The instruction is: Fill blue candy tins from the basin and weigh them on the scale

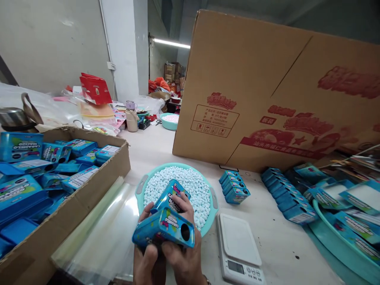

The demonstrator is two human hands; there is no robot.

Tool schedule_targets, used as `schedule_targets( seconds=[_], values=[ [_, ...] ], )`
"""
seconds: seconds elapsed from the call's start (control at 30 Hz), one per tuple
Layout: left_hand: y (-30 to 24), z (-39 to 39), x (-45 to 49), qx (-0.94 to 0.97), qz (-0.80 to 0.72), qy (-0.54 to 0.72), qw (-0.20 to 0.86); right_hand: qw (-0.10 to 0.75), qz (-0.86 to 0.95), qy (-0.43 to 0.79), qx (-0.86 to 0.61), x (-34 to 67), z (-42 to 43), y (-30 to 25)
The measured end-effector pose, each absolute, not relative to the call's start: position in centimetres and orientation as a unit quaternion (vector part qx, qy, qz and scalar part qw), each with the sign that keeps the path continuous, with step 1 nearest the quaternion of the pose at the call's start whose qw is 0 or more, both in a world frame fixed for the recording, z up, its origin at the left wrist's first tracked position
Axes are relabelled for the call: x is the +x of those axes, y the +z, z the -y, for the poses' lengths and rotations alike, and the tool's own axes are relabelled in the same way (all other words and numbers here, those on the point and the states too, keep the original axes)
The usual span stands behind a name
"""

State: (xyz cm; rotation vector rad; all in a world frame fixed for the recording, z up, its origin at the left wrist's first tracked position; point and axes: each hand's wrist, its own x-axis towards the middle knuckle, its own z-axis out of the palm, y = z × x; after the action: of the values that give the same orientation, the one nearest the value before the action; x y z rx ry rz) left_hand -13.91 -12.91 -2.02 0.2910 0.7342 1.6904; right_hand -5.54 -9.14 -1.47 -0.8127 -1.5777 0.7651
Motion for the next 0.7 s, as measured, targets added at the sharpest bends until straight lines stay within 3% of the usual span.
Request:
schedule_targets(
  seconds=[0.23, 0.37, 0.57, 0.7],
  values=[
    [-1.0, 12.2, -14.2, 0.129, -0.336, 0.720, 0.594, 0.639, 0.621, 0.315, -0.326, -6.6, 9.6, -2.3],
    [-2.3, 12.5, -14.6, 0.099, -0.304, 0.710, 0.628, 0.661, 0.656, 0.236, -0.277, -6.3, 10.1, -3.8],
    [-2.6, 12.5, -14.8, 0.074, -0.294, 0.718, 0.627, 0.667, 0.632, 0.105, -0.381, -6.0, 11.0, -3.2],
    [-2.2, 12.6, -14.7, 0.115, -0.334, 0.749, 0.561, 0.621, 0.660, 0.214, -0.364, -4.5, 10.0, -1.1]
  ],
)
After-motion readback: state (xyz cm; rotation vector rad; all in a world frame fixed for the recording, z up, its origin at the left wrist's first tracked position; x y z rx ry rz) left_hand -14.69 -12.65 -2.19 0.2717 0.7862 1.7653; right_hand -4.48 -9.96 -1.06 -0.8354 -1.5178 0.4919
